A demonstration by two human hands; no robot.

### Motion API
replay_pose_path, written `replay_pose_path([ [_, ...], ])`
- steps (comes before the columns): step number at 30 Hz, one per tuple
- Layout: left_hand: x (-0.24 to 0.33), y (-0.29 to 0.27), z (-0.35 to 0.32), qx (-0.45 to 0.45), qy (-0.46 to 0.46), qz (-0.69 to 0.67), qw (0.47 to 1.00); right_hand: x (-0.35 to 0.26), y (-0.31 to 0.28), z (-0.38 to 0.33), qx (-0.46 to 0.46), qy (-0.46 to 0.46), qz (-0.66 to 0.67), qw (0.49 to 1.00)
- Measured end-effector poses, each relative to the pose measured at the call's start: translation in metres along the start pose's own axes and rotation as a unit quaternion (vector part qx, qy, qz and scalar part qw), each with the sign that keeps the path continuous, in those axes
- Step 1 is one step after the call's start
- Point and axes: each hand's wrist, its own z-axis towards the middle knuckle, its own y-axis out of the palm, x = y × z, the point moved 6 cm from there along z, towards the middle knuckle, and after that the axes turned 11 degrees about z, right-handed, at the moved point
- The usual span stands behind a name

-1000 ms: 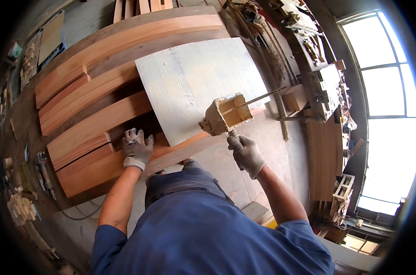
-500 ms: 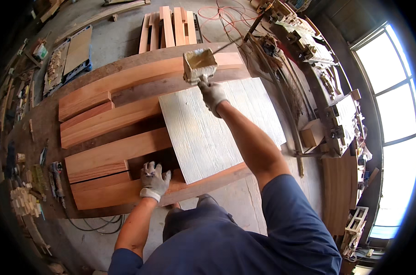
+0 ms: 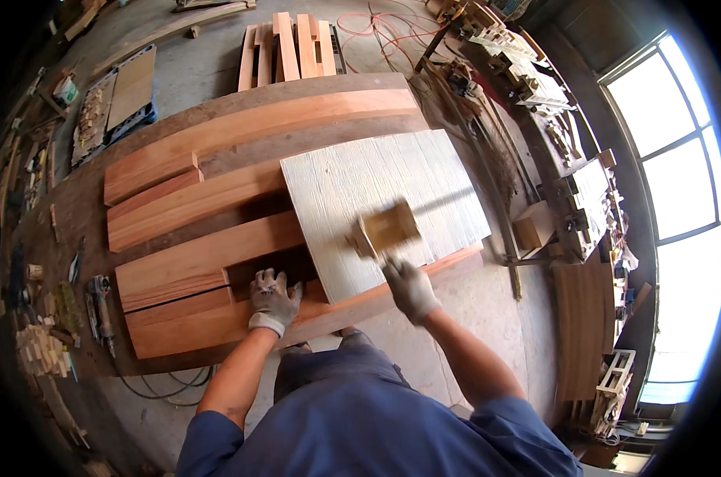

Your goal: The person picks up wooden planks from a stack and places them on a workbench. They then use a brush to apply a white substance, likely glue, to the surface of a wooden plank.

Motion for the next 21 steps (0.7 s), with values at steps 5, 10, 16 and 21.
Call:
replay_pose_path([
  [5,0.006,-0.001,0.001,0.010,0.011,0.004,1.000,-0.036,-0.048,-0.128,-0.001,0.455,0.157,0.877],
  [10,0.006,-0.003,0.003,-0.001,0.005,-0.006,1.000,-0.059,-0.052,-0.094,-0.009,0.492,0.228,0.840],
  [16,0.000,0.002,-0.001,0.013,-0.002,-0.009,1.000,-0.032,0.009,0.056,-0.123,0.137,0.027,0.983],
  [21,0.007,-0.006,0.003,-0.010,0.004,-0.033,0.999,0.008,0.039,0.241,0.027,0.238,0.301,0.923],
])
